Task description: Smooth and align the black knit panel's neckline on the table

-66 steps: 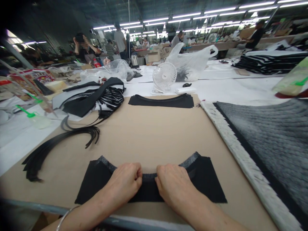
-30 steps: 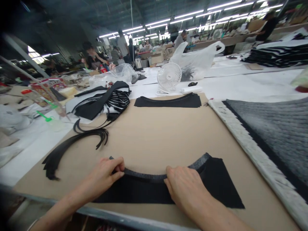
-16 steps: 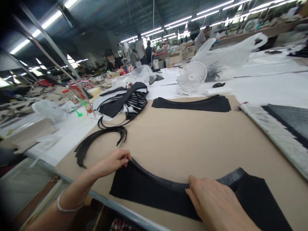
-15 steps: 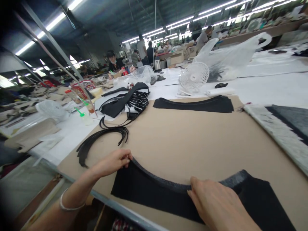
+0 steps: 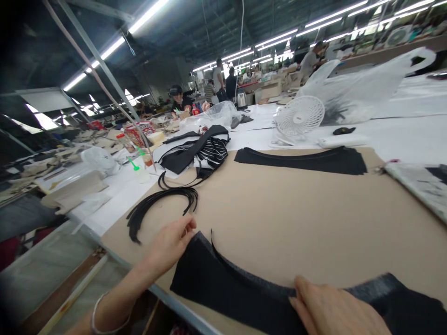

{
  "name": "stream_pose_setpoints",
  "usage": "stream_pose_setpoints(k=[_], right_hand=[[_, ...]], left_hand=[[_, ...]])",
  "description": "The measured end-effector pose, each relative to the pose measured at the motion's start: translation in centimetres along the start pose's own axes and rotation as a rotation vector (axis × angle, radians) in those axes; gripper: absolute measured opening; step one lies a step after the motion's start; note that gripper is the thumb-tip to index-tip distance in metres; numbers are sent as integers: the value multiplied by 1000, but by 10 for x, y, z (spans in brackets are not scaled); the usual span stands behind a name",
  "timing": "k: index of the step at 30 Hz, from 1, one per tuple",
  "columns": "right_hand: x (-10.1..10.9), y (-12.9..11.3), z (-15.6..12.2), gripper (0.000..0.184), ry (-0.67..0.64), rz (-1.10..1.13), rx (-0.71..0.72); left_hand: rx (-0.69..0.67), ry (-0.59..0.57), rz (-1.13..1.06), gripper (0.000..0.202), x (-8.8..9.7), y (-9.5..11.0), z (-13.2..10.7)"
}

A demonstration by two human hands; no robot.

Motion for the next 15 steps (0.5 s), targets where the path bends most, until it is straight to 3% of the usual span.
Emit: stream_pose_setpoints(k=[3,5,8,11,15], right_hand=[[27,-15,-11,21,-72,-23,10],[46,-25,-17,13,-19,-39,24],[59,-28,-23,4,82,-81,-8],[61,-29,-28,7,189,-96,-6],[57,-29,-32,12,275,-82,23]], left_hand=[[-378,-16,-59,22,-23,55,-26],[-693,-5,-66,23,-42,95,-48],[-1059,162,4,24,-69,135,-76],[-1181,357,106,25,-96,146,-87],[-1201,468,206,29,-120,135,-87]])
Point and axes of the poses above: each hand's wrist, its own z-axis towards the middle knuckle, its own x-axis out of the back of the hand, y = z × x, the point moved 7 cm from there along z, towards the middle knuckle, and after that the axes turned 1 degree about y, right-handed, at the moved point
